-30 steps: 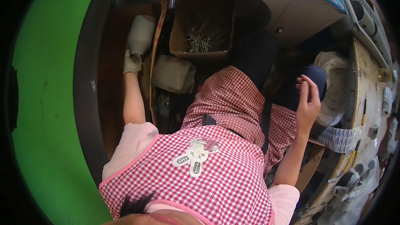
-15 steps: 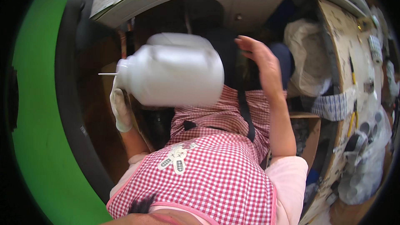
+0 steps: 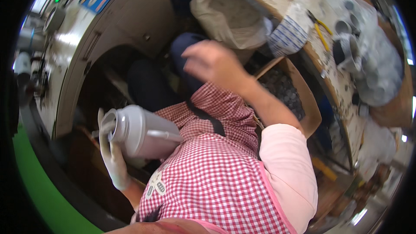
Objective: The person repeatedly picks up a white plastic jug, inserts a small gray circular piece into the side opening, and uses a yellow-handled tool to press or adjust it. The person then places the jug aside and repeats the process with another jug.
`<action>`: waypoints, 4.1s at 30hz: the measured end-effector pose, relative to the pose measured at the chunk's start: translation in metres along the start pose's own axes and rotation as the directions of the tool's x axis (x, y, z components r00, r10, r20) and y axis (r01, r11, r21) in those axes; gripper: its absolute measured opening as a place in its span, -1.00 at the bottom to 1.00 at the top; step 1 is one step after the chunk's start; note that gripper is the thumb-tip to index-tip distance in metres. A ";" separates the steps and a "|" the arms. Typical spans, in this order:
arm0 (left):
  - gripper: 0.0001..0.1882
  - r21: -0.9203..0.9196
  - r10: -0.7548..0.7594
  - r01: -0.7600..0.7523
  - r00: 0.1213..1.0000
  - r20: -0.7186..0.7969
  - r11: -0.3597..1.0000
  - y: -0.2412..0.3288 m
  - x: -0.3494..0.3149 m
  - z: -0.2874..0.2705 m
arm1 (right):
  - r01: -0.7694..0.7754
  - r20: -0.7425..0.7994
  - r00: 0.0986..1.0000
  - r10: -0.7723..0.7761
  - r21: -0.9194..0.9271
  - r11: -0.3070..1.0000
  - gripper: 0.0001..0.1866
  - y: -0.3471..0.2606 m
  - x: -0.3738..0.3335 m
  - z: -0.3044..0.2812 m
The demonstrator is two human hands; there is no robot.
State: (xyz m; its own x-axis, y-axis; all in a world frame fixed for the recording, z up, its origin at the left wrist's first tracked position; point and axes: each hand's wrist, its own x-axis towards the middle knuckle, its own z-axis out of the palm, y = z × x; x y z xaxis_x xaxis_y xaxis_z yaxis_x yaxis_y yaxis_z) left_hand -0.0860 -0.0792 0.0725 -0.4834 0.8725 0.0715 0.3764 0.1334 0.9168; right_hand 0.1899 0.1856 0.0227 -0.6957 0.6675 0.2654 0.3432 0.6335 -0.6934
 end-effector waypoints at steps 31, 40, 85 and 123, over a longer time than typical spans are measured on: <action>-0.62 -0.172 0.436 -0.420 0.688 0.581 0.891 -0.007 0.047 -0.049 | 0.879 0.626 0.468 -0.623 -0.260 0.399 -0.69 -0.161 0.075 0.044; -0.65 0.412 0.512 -0.682 0.728 0.456 0.604 -0.007 0.028 0.033 | 0.398 0.848 0.527 0.062 -0.310 0.864 -0.62 -0.133 0.065 0.079; -0.43 0.711 0.296 0.222 0.797 -0.527 0.667 -0.123 0.049 -0.059 | -0.399 0.092 0.830 0.551 -0.591 0.701 -0.62 0.430 0.169 0.048; 0.07 0.220 0.576 -0.551 0.814 -0.069 0.805 0.010 0.009 0.078 | 0.571 0.380 0.798 -0.468 -0.229 0.788 -0.70 -0.144 -0.006 0.032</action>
State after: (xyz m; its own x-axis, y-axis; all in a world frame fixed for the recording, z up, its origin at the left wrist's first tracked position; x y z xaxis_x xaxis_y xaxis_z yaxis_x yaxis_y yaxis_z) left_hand -0.0250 -0.0331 0.0512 -0.2317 0.7547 0.6138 0.7434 -0.2696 0.6121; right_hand 0.1243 0.0773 0.0992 -0.9557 0.0873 0.2813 0.0174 0.9702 -0.2418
